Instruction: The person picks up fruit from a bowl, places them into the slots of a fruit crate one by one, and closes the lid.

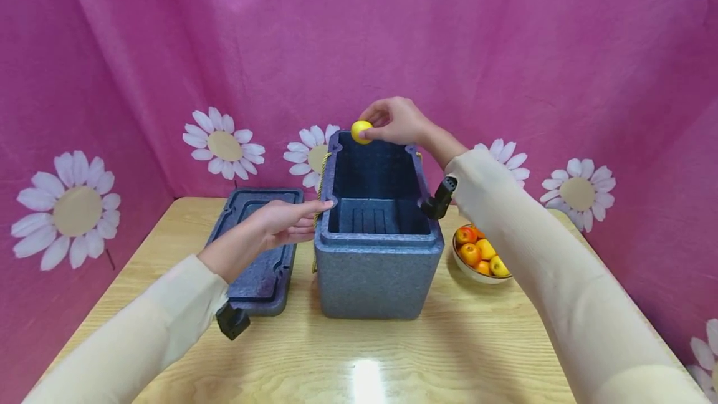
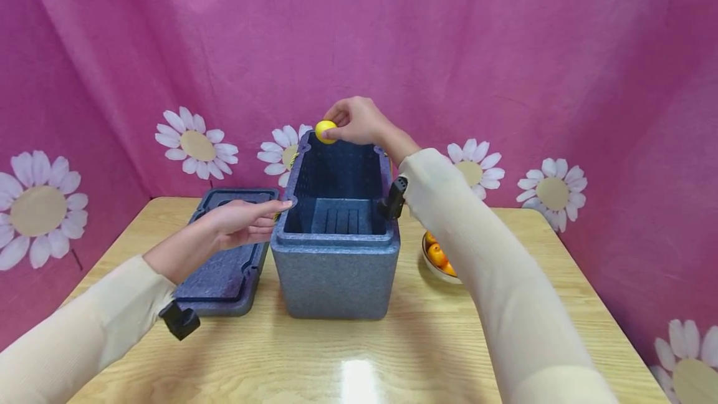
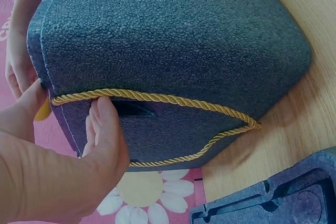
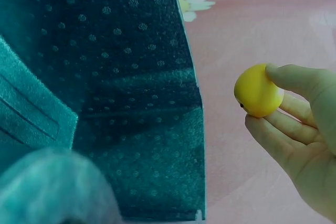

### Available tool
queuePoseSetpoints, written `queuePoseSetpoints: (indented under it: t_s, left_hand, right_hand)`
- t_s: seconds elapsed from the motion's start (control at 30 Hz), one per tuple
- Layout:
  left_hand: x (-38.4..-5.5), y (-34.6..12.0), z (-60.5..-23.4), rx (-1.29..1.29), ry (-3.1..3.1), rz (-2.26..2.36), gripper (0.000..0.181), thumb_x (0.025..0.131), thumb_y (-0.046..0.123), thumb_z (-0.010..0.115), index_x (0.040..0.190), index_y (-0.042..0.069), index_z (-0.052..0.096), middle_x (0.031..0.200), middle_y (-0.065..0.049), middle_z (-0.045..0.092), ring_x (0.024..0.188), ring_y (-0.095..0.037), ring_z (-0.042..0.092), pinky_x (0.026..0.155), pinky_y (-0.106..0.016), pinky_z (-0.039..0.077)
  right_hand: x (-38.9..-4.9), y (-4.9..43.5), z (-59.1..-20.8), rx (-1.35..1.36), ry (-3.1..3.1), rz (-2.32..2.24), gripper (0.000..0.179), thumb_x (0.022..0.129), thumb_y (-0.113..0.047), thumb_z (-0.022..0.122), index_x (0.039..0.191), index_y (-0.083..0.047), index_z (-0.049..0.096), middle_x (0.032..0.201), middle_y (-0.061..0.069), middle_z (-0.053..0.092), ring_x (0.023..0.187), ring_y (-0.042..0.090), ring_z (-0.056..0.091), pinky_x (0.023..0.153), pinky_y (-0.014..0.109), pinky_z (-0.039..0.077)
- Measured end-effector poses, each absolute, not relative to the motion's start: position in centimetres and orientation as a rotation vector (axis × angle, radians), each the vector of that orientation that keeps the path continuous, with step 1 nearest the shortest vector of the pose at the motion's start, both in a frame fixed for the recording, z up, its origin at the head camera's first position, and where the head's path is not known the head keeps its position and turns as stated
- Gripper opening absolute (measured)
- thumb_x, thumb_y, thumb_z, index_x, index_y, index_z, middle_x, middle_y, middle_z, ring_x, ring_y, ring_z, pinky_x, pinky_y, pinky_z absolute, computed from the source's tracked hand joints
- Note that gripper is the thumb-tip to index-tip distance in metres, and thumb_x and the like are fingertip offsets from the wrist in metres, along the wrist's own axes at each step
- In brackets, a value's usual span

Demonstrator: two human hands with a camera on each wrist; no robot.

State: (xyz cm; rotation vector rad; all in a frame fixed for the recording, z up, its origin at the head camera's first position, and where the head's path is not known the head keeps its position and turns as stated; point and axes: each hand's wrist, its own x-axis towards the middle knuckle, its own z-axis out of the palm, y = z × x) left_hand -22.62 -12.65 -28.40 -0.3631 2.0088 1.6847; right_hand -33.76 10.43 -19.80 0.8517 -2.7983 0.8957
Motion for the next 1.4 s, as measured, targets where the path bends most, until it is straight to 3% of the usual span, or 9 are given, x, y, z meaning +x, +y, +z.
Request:
queuePoseSetpoints:
  t_s: [0.43, 1.13, 1.4]
  left_hand:
    - [-21.8, -12.1, -28.3, -0.335, 1.982, 1.707, 0.086, 0.086, 0.043, 0.069, 0.148, 0.001, 0.027, 0.147, -0.019, 0.044, 0.134, -0.029, 0.048, 0.108, -0.036, 0.047]
    - [-21.6, -11.8, -28.5, -0.342, 2.018, 1.669, 0.082, 0.087, 0.044, 0.068, 0.146, 0.001, 0.031, 0.142, -0.017, 0.051, 0.127, -0.027, 0.055, 0.103, -0.035, 0.050]
    - [-21.8, -12.1, -28.5, -0.348, 2.023, 1.663, 0.083, 0.086, 0.045, 0.068, 0.146, 0.001, 0.031, 0.142, -0.018, 0.051, 0.127, -0.027, 0.056, 0.104, -0.036, 0.050]
  right_hand:
    - [-35.5, 11.4, -21.5, 0.607, -2.925, 1.071, 0.036, 0.089, -0.027, 0.068, 0.117, -0.004, 0.067, 0.119, 0.017, 0.068, 0.107, 0.027, 0.062, 0.094, 0.036, 0.053]
    - [-35.4, 12.3, -22.6, 0.512, -3.041, 0.830, 0.039, 0.087, -0.017, 0.069, 0.121, 0.001, 0.063, 0.125, 0.019, 0.065, 0.116, 0.031, 0.061, 0.104, 0.041, 0.049]
    - [-35.0, 11.0, -21.6, 0.485, -3.014, 0.872, 0.040, 0.088, -0.020, 0.070, 0.122, -0.001, 0.063, 0.125, 0.016, 0.066, 0.117, 0.029, 0.061, 0.105, 0.040, 0.049]
